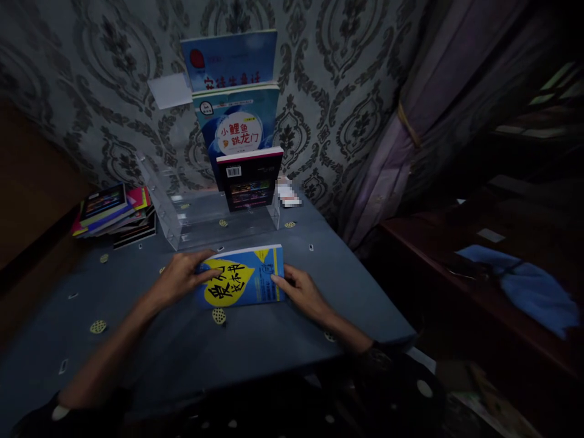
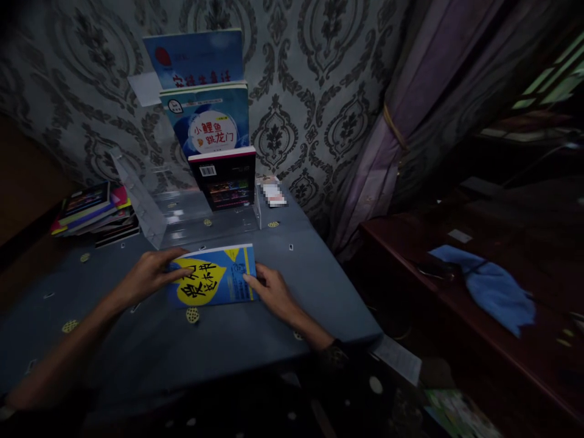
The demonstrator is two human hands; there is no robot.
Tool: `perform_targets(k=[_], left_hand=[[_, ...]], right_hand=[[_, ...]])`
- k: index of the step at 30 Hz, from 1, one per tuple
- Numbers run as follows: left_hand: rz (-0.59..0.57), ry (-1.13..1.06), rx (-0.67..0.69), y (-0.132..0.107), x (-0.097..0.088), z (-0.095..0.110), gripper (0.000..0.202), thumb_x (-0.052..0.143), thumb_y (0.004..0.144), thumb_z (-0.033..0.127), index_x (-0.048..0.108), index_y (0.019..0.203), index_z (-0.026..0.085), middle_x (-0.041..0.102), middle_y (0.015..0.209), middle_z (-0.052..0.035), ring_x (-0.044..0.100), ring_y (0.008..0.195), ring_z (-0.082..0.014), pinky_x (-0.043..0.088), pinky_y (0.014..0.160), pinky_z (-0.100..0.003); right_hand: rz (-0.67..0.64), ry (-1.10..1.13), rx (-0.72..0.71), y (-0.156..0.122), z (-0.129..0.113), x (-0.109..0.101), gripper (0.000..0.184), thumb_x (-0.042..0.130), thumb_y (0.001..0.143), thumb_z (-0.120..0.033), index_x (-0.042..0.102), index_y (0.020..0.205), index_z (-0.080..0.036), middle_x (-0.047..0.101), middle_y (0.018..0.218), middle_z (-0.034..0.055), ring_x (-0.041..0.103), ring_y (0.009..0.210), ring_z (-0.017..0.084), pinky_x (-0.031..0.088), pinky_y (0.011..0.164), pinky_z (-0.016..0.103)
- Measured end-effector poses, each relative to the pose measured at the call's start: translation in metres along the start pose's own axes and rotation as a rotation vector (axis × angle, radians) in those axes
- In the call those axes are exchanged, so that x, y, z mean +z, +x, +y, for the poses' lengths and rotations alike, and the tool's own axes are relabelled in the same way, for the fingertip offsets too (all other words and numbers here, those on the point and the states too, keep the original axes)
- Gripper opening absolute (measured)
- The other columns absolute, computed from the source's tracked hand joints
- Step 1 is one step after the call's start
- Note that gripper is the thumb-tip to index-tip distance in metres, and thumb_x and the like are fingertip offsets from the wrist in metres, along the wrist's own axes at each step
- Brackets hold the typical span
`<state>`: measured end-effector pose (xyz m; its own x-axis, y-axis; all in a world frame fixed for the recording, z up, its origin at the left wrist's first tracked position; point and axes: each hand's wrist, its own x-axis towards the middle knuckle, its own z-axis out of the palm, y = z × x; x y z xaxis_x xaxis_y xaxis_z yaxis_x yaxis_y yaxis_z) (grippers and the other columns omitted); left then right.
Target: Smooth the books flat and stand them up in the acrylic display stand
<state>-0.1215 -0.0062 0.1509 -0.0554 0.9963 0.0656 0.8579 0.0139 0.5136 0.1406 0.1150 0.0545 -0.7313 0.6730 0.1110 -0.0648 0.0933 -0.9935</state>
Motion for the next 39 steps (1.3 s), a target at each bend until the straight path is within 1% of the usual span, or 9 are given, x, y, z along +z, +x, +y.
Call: perform_targets(k=[6, 15, 20, 24, 28, 31, 35, 37, 39], left_hand=[[-0.065, -0.109, -0.061, 0.015, -0.004, -0.002, 0.04, 0.061, 0.086, 0.052, 0.069, 0.106, 0.018, 0.077, 0.098, -0.0067, 0.074, 0.083, -0.0231, 0.053, 0.063, -0.026], [-0.259, -0.491, -0.26, 0.039, 0.023, -0.05, 0.045, 0.076, 0.071, 0.055, 0.065, 0.092, 0.016, 0.077, 0.092, -0.0081, 0.074, 0.081, -0.0263, 0.057, 0.065, -0.032], [-0.218, -0.237, -0.191, 0.04, 0.035, -0.061, 0.047, 0.065, 0.078, 0.063, 0.067, 0.089, 0.017, 0.075, 0.086, -0.0058, 0.071, 0.078, -0.0251, 0.053, 0.063, -0.03], [-0.08, 0.078, -0.106, 0.032, 0.042, -0.059, 0.043, 0.053, 0.09, 0.058, 0.067, 0.103, 0.019, 0.071, 0.099, -0.0068, 0.067, 0.091, -0.0258, 0.052, 0.077, -0.034], [0.11, 0.337, 0.009, 0.009, 0.057, -0.045, 0.037, 0.05, 0.095, 0.044, 0.06, 0.12, 0.019, 0.062, 0.124, -0.0127, 0.06, 0.111, -0.0305, 0.05, 0.092, -0.046], [0.179, 0.336, 0.148, -0.016, 0.077, -0.025, 0.034, 0.046, 0.1, 0.036, 0.056, 0.127, 0.019, 0.059, 0.133, -0.0146, 0.057, 0.121, -0.0295, 0.047, 0.103, -0.05], [0.072, 0.249, 0.312, -0.044, 0.106, -0.003, 0.047, 0.044, 0.102, 0.035, 0.04, 0.146, 0.022, 0.049, 0.15, -0.0124, 0.043, 0.141, -0.0248, 0.035, 0.118, -0.047], [0.002, 0.256, 0.318, -0.049, 0.116, 0.001, 0.053, 0.045, 0.101, 0.038, 0.033, 0.151, 0.022, 0.043, 0.156, -0.0129, 0.037, 0.146, -0.0246, 0.032, 0.121, -0.048], [-0.039, 0.262, 0.301, -0.049, 0.119, 0.0, 0.057, 0.047, 0.101, 0.041, 0.031, 0.151, 0.02, 0.039, 0.157, -0.0143, 0.034, 0.148, -0.0244, 0.029, 0.122, -0.05]], right_hand=[[0.025, -0.01, 0.033, 0.01, 0.009, -0.001, 0.041, 0.064, 0.086, -0.056, 0.066, 0.098, -0.017, 0.076, 0.093, 0.0072, 0.072, 0.085, 0.024, 0.059, 0.082, 0.043], [0.066, -0.113, 0.184, 0.025, 0.015, -0.004, 0.036, 0.067, 0.081, -0.055, 0.056, 0.086, -0.021, 0.071, 0.072, 0.0016, 0.07, 0.067, 0.02, 0.055, 0.058, 0.03], [0.023, -0.327, 0.217, 0.034, 0.006, -0.008, 0.032, 0.064, 0.084, -0.05, 0.053, 0.074, -0.021, 0.07, 0.068, 0.0023, 0.067, 0.062, 0.018, 0.048, 0.053, 0.025], [-0.014, -0.603, 0.204, 0.036, -0.001, -0.012, 0.026, 0.061, 0.088, -0.043, 0.059, 0.079, -0.019, 0.066, 0.063, 0.0005, 0.061, 0.056, 0.015, 0.039, 0.05, 0.024], [0.025, -0.827, 0.209, 0.028, -0.005, -0.017, 0.026, 0.06, 0.091, -0.035, 0.064, 0.108, -0.017, 0.067, 0.064, -0.0004, 0.062, 0.058, 0.016, 0.04, 0.054, 0.025], [0.085, -0.966, 0.141, 0.015, -0.006, -0.013, 0.027, 0.056, 0.094, -0.035, 0.066, 0.113, -0.019, 0.068, 0.067, 0.001, 0.065, 0.061, 0.019, 0.044, 0.058, 0.027], [-0.013, -0.878, -0.197, 0.003, -0.003, 0.014, 0.031, 0.043, 0.101, -0.035, 0.064, 0.12, -0.022, 0.073, 0.093, 0.0085, 0.07, 0.087, 0.024, 0.055, 0.081, 0.038], [-0.149, -0.805, -0.336, 0.004, 0.0, 0.03, 0.035, 0.04, 0.103, -0.035, 0.059, 0.129, -0.022, 0.069, 0.117, 0.0114, 0.064, 0.112, 0.025, 0.053, 0.097, 0.045], [-0.254, -0.786, -0.371, 0.01, 0.004, 0.041, 0.04, 0.039, 0.103, -0.036, 0.053, 0.138, -0.021, 0.06, 0.137, 0.0131, 0.053, 0.131, 0.026, 0.046, 0.109, 0.051]])
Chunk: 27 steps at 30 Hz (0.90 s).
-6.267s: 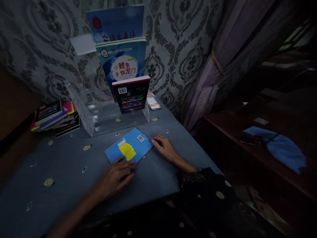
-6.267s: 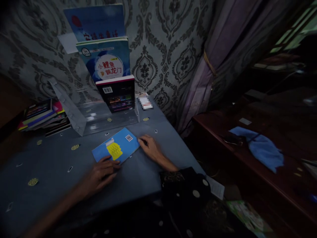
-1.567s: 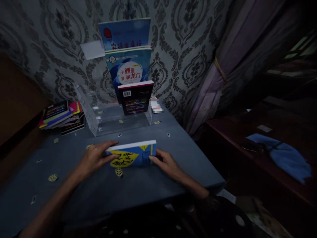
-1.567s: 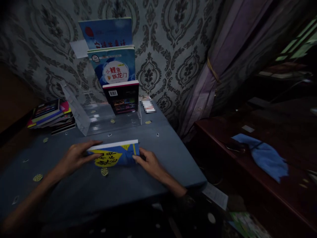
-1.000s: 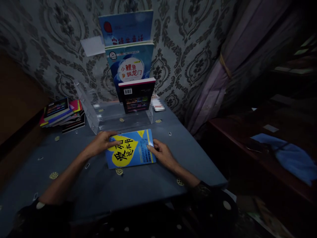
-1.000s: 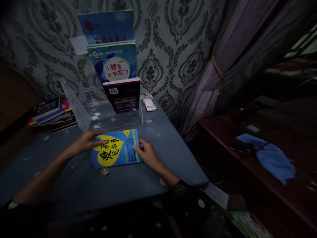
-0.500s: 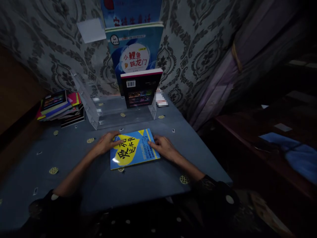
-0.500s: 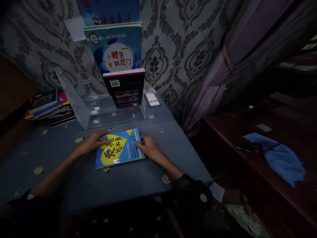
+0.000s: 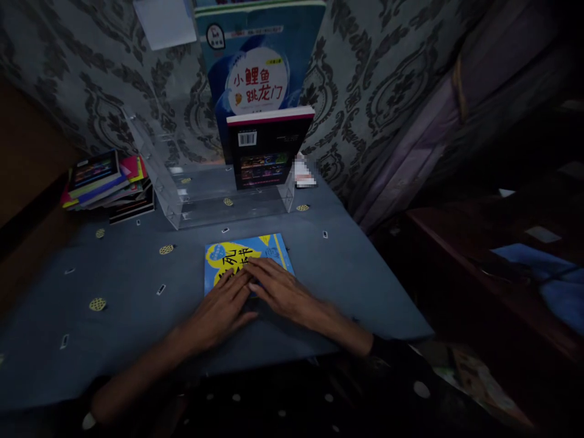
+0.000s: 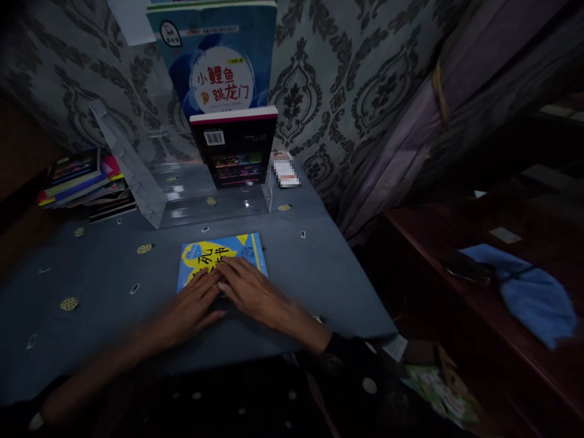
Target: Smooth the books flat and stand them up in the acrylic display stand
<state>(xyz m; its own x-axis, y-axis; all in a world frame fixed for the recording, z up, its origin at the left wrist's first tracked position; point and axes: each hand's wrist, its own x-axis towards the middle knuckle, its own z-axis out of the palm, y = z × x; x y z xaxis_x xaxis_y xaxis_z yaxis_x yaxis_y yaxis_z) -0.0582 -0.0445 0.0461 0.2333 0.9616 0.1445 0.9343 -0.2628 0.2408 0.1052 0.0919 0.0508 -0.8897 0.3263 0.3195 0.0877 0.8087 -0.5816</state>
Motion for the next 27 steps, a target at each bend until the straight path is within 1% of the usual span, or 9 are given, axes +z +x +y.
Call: perform_targets(k=[2, 4, 7, 10, 15, 18, 22, 24, 27], left_hand=[[-0.026, -0.013, -0.023, 0.003, -0.001, -0.005, 0.058, 0.047, 0.101, 0.043, 0.029, 0.153, 0.022, 0.038, 0.158, -0.0138, 0.031, 0.149, -0.023, 0.028, 0.122, -0.049], [-0.037, -0.029, -0.041, 0.008, -0.005, -0.012, 0.058, 0.045, 0.102, 0.043, 0.028, 0.154, 0.024, 0.036, 0.16, -0.0125, 0.028, 0.15, -0.0214, 0.025, 0.123, -0.048], [-0.041, -0.019, -0.06, 0.016, -0.01, -0.026, 0.057, 0.043, 0.102, 0.043, 0.03, 0.153, 0.022, 0.033, 0.161, -0.0126, 0.026, 0.151, -0.0208, 0.022, 0.124, -0.047], [-0.039, 0.013, -0.108, 0.023, -0.011, -0.044, 0.058, 0.04, 0.103, 0.046, 0.032, 0.152, 0.017, 0.035, 0.16, -0.0145, 0.026, 0.151, -0.022, 0.02, 0.124, -0.047], [-0.025, 0.021, -0.222, 0.025, -0.012, -0.065, 0.061, 0.036, 0.103, 0.05, 0.031, 0.153, 0.015, 0.029, 0.162, -0.0152, 0.024, 0.151, -0.0247, 0.021, 0.123, -0.049], [-0.001, 0.047, -0.257, 0.025, -0.012, -0.067, 0.061, 0.035, 0.103, 0.049, 0.032, 0.153, 0.014, 0.03, 0.161, -0.0156, 0.024, 0.151, -0.0261, 0.021, 0.123, -0.05], [0.045, 0.104, -0.285, 0.019, -0.009, -0.058, 0.059, 0.037, 0.103, 0.046, 0.037, 0.15, 0.011, 0.036, 0.158, -0.0191, 0.029, 0.149, -0.0291, 0.023, 0.122, -0.051], [0.04, 0.118, -0.243, 0.012, -0.008, -0.052, 0.062, 0.04, 0.102, 0.05, 0.037, 0.15, 0.012, 0.036, 0.158, -0.0191, 0.028, 0.15, -0.0302, 0.023, 0.122, -0.053], [-0.004, 0.121, -0.139, -0.002, -0.01, -0.043, 0.073, 0.046, 0.097, 0.059, 0.031, 0.154, 0.016, 0.031, 0.161, -0.017, 0.021, 0.152, -0.0307, 0.021, 0.123, -0.053]], right_hand=[[-0.05, 0.002, -0.006, 0.009, 0.005, 0.006, 0.045, 0.038, 0.104, -0.038, 0.049, 0.143, -0.018, 0.052, 0.148, 0.0146, 0.043, 0.141, 0.027, 0.039, 0.115, 0.053], [-0.073, 0.009, 0.001, 0.018, 0.015, 0.008, 0.049, 0.037, 0.104, -0.041, 0.047, 0.145, -0.016, 0.049, 0.151, 0.0149, 0.039, 0.144, 0.026, 0.035, 0.119, 0.052], [-0.081, 0.022, 0.002, 0.029, 0.033, 0.007, 0.049, 0.036, 0.105, -0.042, 0.047, 0.146, -0.017, 0.05, 0.151, 0.0135, 0.039, 0.145, 0.024, 0.033, 0.12, 0.051], [-0.084, -0.007, 0.012, 0.036, 0.048, 0.004, 0.047, 0.038, 0.104, -0.037, 0.049, 0.145, -0.017, 0.049, 0.151, 0.0135, 0.039, 0.145, 0.024, 0.031, 0.121, 0.052], [-0.067, -0.062, 0.047, 0.039, 0.057, -0.003, 0.046, 0.039, 0.103, -0.032, 0.05, 0.145, -0.018, 0.046, 0.154, 0.0127, 0.036, 0.147, 0.024, 0.028, 0.121, 0.054], [-0.034, -0.094, 0.095, 0.036, 0.06, -0.005, 0.047, 0.039, 0.102, -0.033, 0.048, 0.146, -0.019, 0.046, 0.154, 0.0121, 0.036, 0.147, 0.025, 0.026, 0.122, 0.055], [-0.022, -0.134, 0.131, 0.034, 0.064, -0.004, 0.05, 0.038, 0.101, -0.033, 0.047, 0.147, -0.015, 0.047, 0.153, 0.0143, 0.037, 0.146, 0.026, 0.025, 0.122, 0.055], [-0.015, -0.134, 0.127, 0.034, 0.065, -0.003, 0.05, 0.038, 0.101, -0.034, 0.047, 0.147, -0.018, 0.047, 0.153, 0.0128, 0.038, 0.145, 0.026, 0.026, 0.121, 0.056], [-0.005, -0.149, 0.136, 0.035, 0.064, -0.001, 0.049, 0.039, 0.1, -0.034, 0.048, 0.146, -0.018, 0.048, 0.152, 0.0124, 0.041, 0.143, 0.027, 0.026, 0.121, 0.056]])
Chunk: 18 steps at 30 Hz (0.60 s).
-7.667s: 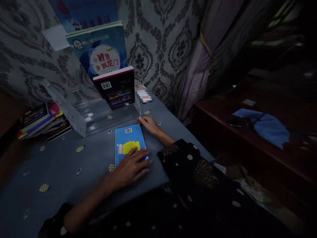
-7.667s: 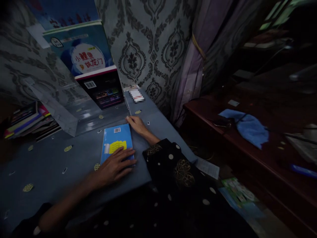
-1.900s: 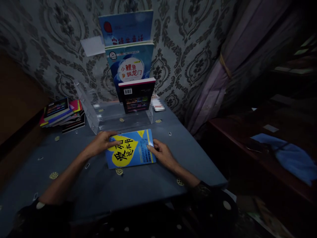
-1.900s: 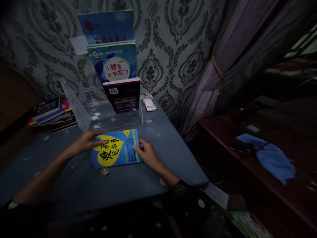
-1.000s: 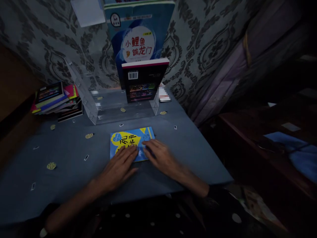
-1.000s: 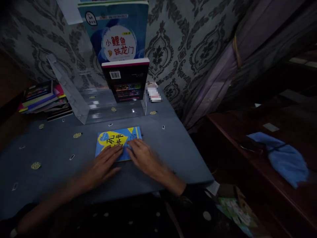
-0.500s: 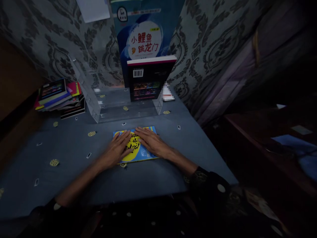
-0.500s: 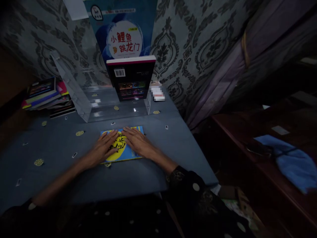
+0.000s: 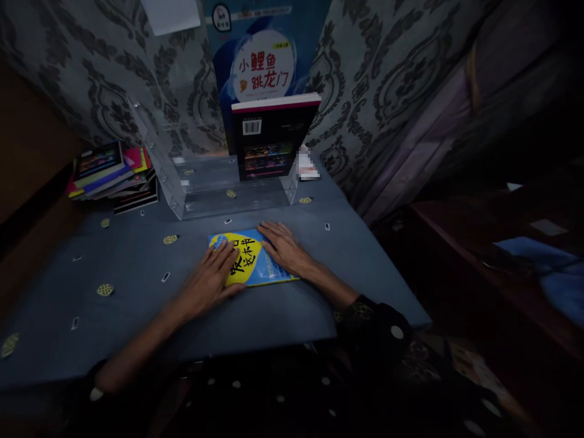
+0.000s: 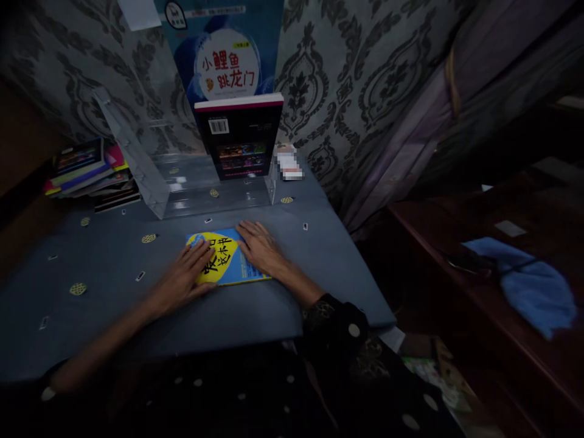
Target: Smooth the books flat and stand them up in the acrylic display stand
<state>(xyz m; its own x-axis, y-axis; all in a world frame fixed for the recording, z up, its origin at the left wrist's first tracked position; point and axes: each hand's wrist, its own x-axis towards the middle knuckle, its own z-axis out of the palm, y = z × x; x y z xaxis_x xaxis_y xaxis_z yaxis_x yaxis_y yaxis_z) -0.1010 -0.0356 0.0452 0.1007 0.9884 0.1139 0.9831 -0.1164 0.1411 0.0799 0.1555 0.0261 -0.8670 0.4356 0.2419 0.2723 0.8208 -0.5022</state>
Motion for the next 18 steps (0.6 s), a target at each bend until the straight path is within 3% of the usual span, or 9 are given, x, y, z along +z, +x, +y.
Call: perform_targets(k=[4, 8, 14, 18], left_hand=[[-0.084, -0.002, 0.082, -0.007, -0.01, -0.002, 0.077, 0.049, 0.096, 0.06, 0.024, 0.157, 0.019, 0.027, 0.162, -0.0156, 0.021, 0.151, -0.0289, 0.021, 0.123, -0.05], [-0.128, -0.007, 0.098, 0.0, -0.02, -0.023, 0.061, 0.05, 0.099, 0.049, 0.034, 0.152, 0.025, 0.034, 0.16, -0.011, 0.029, 0.149, -0.0267, 0.025, 0.121, -0.052], [-0.015, -0.002, 0.02, 0.004, -0.021, -0.044, 0.042, 0.043, 0.102, 0.033, 0.05, 0.143, 0.025, 0.053, 0.149, -0.0081, 0.045, 0.141, -0.0251, 0.04, 0.114, -0.047], [0.075, -0.015, -0.026, 0.006, -0.015, -0.037, 0.041, 0.042, 0.099, 0.026, 0.055, 0.137, 0.022, 0.056, 0.145, -0.0089, 0.049, 0.137, -0.0264, 0.043, 0.113, -0.049]], right_hand=[[0.036, -0.082, 0.045, -0.008, -0.007, -0.002, 0.047, 0.04, 0.1, -0.032, 0.052, 0.143, -0.015, 0.052, 0.148, 0.0149, 0.046, 0.138, 0.029, 0.031, 0.117, 0.054], [0.118, -0.199, 0.112, -0.038, -0.019, -0.006, 0.047, 0.042, 0.1, -0.035, 0.053, 0.14, -0.014, 0.058, 0.137, 0.0192, 0.053, 0.123, 0.035, 0.042, 0.104, 0.056], [0.202, -0.18, 0.119, -0.091, -0.047, -0.002, 0.041, 0.042, 0.1, -0.033, 0.057, 0.134, -0.017, 0.064, 0.106, 0.0148, 0.058, 0.099, 0.031, 0.053, 0.09, 0.051], [0.17, -0.136, 0.099, -0.094, -0.05, -0.01, 0.031, 0.042, 0.1, -0.03, 0.065, 0.119, -0.019, 0.066, 0.096, 0.0116, 0.061, 0.091, 0.029, 0.055, 0.087, 0.049]])
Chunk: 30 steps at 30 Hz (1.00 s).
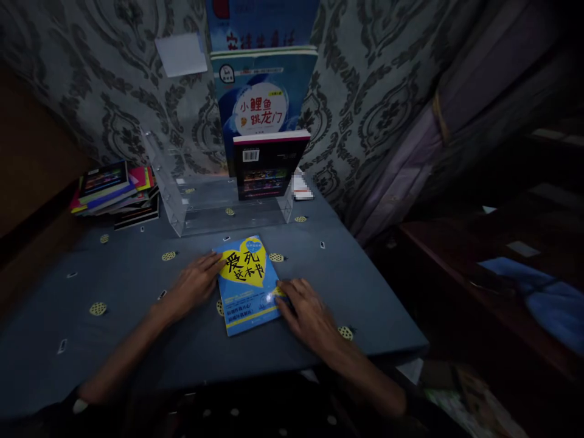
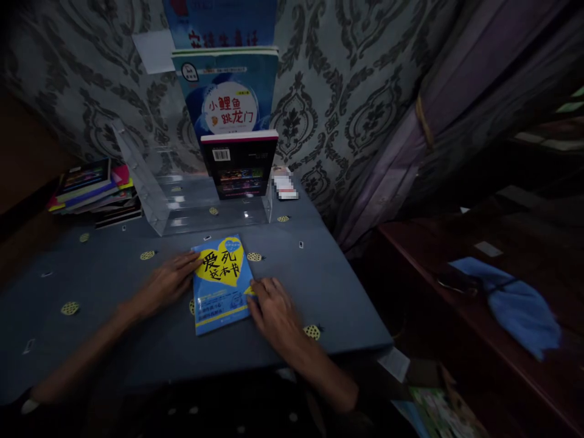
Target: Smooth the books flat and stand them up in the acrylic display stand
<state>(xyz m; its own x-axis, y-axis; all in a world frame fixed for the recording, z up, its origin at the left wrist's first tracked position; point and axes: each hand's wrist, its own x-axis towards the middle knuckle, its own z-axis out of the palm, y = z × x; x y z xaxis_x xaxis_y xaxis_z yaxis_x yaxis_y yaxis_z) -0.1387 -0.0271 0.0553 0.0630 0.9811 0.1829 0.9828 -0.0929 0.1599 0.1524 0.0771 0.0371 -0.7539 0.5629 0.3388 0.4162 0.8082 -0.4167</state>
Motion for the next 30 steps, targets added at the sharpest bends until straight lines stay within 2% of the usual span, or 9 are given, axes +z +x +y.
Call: perform_targets(k=[2, 4, 7, 9, 13, 17, 23, 27, 30], left_hand=[[0.024, -0.003, -0.044, 0.003, 0.003, 0.006, 0.039, 0.042, 0.099, 0.029, 0.056, 0.135, 0.021, 0.057, 0.144, -0.0093, 0.052, 0.135, -0.0266, 0.043, 0.113, -0.049], [0.049, 0.013, -0.097, 0.007, 0.007, 0.011, 0.039, 0.043, 0.1, 0.032, 0.056, 0.134, 0.019, 0.058, 0.143, -0.011, 0.053, 0.133, -0.0275, 0.044, 0.112, -0.049], [0.108, 0.063, -0.154, 0.014, 0.015, 0.018, 0.04, 0.044, 0.1, 0.032, 0.055, 0.134, 0.015, 0.057, 0.142, -0.016, 0.054, 0.132, -0.0299, 0.044, 0.111, -0.049], [0.146, 0.073, -0.159, 0.018, 0.022, 0.02, 0.039, 0.044, 0.098, 0.028, 0.055, 0.132, 0.013, 0.058, 0.139, -0.0182, 0.055, 0.131, -0.0307, 0.045, 0.11, -0.049], [0.217, 0.052, -0.138, 0.019, 0.034, 0.019, 0.041, 0.042, 0.096, 0.021, 0.052, 0.135, 0.015, 0.062, 0.134, -0.0156, 0.055, 0.13, -0.0289, 0.046, 0.109, -0.048], [0.218, 0.151, -0.135, 0.018, 0.037, 0.016, 0.04, 0.041, 0.099, 0.029, 0.053, 0.135, 0.014, 0.059, 0.14, -0.0171, 0.054, 0.132, -0.0309, 0.046, 0.107, -0.048], [0.148, 0.311, -0.087, 0.023, 0.024, 0.016, 0.04, 0.041, 0.1, 0.03, 0.059, 0.13, 0.011, 0.062, 0.135, -0.018, 0.06, 0.123, -0.0321, 0.047, 0.102, -0.049], [0.157, 0.342, -0.03, 0.027, 0.019, 0.013, 0.04, 0.04, 0.101, 0.032, 0.061, 0.129, 0.012, 0.065, 0.132, -0.0166, 0.064, 0.116, -0.0307, 0.048, 0.099, -0.048], [0.179, 0.332, 0.021, 0.028, 0.02, 0.007, 0.041, 0.038, 0.102, 0.033, 0.061, 0.129, 0.012, 0.065, 0.133, -0.0163, 0.064, 0.116, -0.031, 0.047, 0.099, -0.048]], right_hand=[[-0.02, -0.002, -0.011, 0.013, 0.001, -0.005, 0.029, 0.042, 0.099, -0.027, 0.069, 0.104, -0.019, 0.066, 0.093, 0.0117, 0.061, 0.089, 0.028, 0.055, 0.085, 0.049], [-0.02, 0.012, -0.048, 0.034, -0.001, -0.007, 0.028, 0.043, 0.099, -0.026, 0.071, 0.098, -0.018, 0.066, 0.096, 0.0127, 0.061, 0.093, 0.029, 0.054, 0.087, 0.049], [-0.048, 0.131, -0.179, 0.071, -0.016, 0.004, 0.029, 0.044, 0.1, -0.026, 0.068, 0.115, -0.02, 0.068, 0.114, 0.0123, 0.061, 0.111, 0.027, 0.05, 0.1, 0.048], [-0.116, 0.2, -0.257, 0.095, -0.029, 0.017, 0.036, 0.041, 0.102, -0.028, 0.06, 0.131, -0.018, 0.062, 0.133, 0.0131, 0.055, 0.127, 0.026, 0.045, 0.109, 0.045], [-0.237, 0.217, -0.321, 0.129, -0.039, 0.044, 0.048, 0.035, 0.104, -0.035, 0.047, 0.143, -0.01, 0.054, 0.146, 0.0173, 0.047, 0.139, 0.024, 0.039, 0.116, 0.041], [-0.221, 0.161, -0.304, 0.141, -0.02, 0.057, 0.046, 0.042, 0.103, -0.036, 0.049, 0.143, -0.014, 0.053, 0.148, 0.0167, 0.043, 0.142, 0.026, 0.035, 0.118, 0.047], [-0.159, 0.142, -0.142, 0.141, 0.024, 0.055, 0.045, 0.041, 0.101, -0.025, 0.051, 0.143, -0.013, 0.054, 0.147, 0.0168, 0.045, 0.141, 0.025, 0.032, 0.12, 0.05], [-0.085, 0.281, -0.141, 0.141, 0.042, 0.05, 0.041, 0.042, 0.1, -0.024, 0.058, 0.138, -0.02, 0.062, 0.138, 0.0115, 0.054, 0.132, 0.024, 0.04, 0.114, 0.049], [-0.054, 0.375, -0.104, 0.143, 0.047, 0.047, 0.039, 0.045, 0.098, -0.021, 0.064, 0.132, -0.019, 0.071, 0.124, 0.0106, 0.062, 0.118, 0.024, 0.048, 0.104, 0.046]])
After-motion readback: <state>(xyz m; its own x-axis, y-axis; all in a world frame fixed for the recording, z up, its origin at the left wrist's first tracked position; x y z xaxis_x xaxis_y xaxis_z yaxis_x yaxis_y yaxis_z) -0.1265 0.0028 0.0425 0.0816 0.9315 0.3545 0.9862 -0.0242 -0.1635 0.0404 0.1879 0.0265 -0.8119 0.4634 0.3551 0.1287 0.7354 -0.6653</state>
